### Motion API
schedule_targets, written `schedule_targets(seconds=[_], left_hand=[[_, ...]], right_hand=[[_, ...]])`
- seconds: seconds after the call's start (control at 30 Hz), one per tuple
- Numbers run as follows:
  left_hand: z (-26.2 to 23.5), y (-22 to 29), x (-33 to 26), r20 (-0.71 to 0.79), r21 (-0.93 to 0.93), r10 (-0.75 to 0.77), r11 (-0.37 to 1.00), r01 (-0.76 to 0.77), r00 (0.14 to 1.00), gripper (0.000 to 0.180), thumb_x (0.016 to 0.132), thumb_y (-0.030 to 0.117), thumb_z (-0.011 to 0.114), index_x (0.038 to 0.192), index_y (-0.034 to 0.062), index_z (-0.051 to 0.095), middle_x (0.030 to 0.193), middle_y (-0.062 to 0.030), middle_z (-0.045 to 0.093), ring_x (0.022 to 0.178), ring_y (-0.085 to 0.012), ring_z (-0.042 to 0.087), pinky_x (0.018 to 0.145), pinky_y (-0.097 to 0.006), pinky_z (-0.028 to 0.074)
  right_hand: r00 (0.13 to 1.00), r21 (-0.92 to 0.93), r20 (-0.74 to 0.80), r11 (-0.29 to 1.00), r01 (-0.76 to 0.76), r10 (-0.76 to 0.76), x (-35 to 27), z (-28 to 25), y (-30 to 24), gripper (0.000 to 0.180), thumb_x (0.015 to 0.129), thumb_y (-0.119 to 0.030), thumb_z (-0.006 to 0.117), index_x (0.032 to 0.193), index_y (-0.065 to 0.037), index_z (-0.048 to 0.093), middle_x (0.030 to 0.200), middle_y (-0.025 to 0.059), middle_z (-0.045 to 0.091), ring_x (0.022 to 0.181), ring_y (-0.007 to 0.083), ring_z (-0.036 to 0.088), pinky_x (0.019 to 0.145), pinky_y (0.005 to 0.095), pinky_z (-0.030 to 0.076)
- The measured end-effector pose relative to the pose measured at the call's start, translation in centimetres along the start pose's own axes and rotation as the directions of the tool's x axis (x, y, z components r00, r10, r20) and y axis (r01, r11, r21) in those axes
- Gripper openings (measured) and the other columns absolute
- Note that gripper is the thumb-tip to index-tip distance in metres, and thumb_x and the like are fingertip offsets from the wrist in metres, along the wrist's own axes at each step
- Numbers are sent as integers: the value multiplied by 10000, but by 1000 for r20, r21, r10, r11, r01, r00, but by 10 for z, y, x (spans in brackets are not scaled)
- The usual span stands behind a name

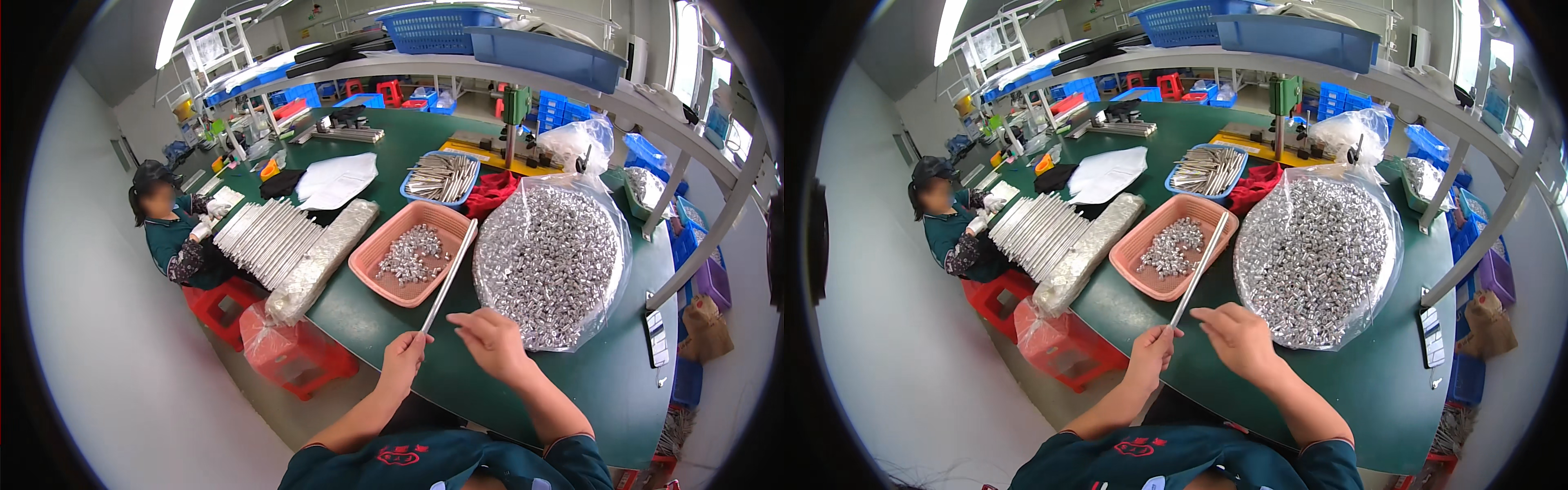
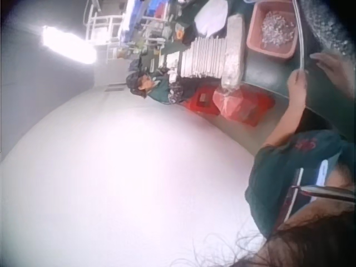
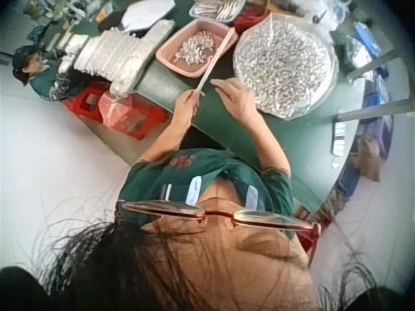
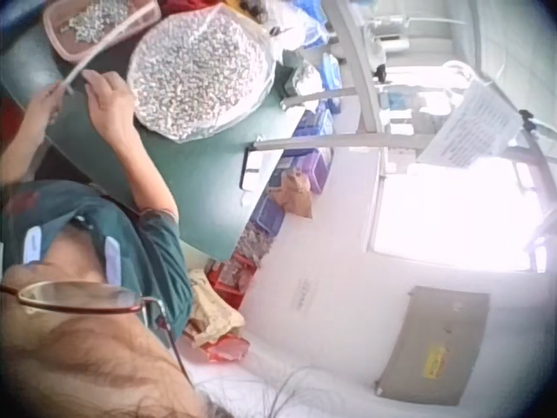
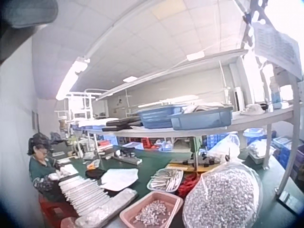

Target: The person uses a metal rod to pick up small silver cylindrical parts from a large plastic bag and places them into a pink basket. The person repeats this action continuously throughout the video, transferring the parts one by one.

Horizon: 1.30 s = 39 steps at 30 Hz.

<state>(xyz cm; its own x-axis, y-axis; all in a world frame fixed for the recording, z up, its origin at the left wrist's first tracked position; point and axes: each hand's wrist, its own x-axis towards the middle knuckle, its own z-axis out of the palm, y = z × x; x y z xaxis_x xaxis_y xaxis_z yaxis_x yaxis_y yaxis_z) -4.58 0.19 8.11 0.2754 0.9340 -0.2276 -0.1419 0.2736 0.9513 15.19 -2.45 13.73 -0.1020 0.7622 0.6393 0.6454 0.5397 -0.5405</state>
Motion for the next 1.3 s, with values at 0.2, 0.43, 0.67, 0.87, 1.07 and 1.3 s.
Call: schedule_targets(seconds=[0.2, 0.43, 0.67, 0.87, 1.07, 1.3], left_hand=[[-31, 32, 0, -67, -291, -116, 952, 92, 991, 612, 993, 678, 332, 796, 137, 540, 625, 33, 432, 431, -67, 279, 403, -224, 187], [-61, 31, -9, -39, -332, -183, 929, 160, 982, 658, 982, 692, 345, 1087, 88, 586, 617, 49, 367, 439, -46, 243, 402, -205, 169], [-78, 3, -62, -23, -279, -219, 938, 204, 975, 627, 1029, 603, 330, 1132, 32, 568, 617, 42, 348, 457, -49, 238, 423, -221, 203], [-78, -12, -84, -45, -293, -177, 943, 157, 983, 526, 1057, 503, 376, 1042, 21, 584, 599, 37, 336, 485, -60, 260, 449, -237, 224], [-54, -19, -59, -56, -260, -57, 965, 41, 997, 391, 1070, 382, 426, 1014, 26, 578, 605, 35, 348, 496, -51, 276, 454, -232, 223], [-5, -34, -27, 65, -166, -39, 985, 49, 997, 349, 1071, 331, 440, 977, 26, 581, 603, 57, 347, 493, -27, 272, 442, -211, 209]], right_hand=[[933, 28, 169, 948, 318, -318, 34, 78, -22, 287, 754, -71, 628, 1037, -67, 676, 835, 78, 607, 756, 269, 644, 639, 387, 530], [914, -28, 192, 929, 370, -358, 58, 117, 13, 291, 741, -55, 637, 1031, -51, 670, 864, 103, 611, 827, 301, 639, 715, 407, 531], [988, -229, 150, 970, 76, -42, 108, 137, 108, 378, 805, -43, 563, 1162, -103, 671, 951, 137, 656, 890, 324, 666, 782, 425, 549], [997, -265, 12, 961, -76, 82, 120, 101, 117, 255, 937, -124, 541, 1154, -70, 662, 928, 157, 703, 843, 313, 686, 736, 425, 544], [992, 981, 105, -156, -115, -70, 60, -13, -22, 432, 1008, -439, 516, 945, -18, 591, 742, 75, 618, 710, 195, 602, 889, 436, 494], [841, 687, -277, -708, -166, -466, 2, -60, -110, 536, 988, -535, 520, 1049, -15, 633, 908, 116, 665, 792, 249, 633, 1092, 595, 248]])
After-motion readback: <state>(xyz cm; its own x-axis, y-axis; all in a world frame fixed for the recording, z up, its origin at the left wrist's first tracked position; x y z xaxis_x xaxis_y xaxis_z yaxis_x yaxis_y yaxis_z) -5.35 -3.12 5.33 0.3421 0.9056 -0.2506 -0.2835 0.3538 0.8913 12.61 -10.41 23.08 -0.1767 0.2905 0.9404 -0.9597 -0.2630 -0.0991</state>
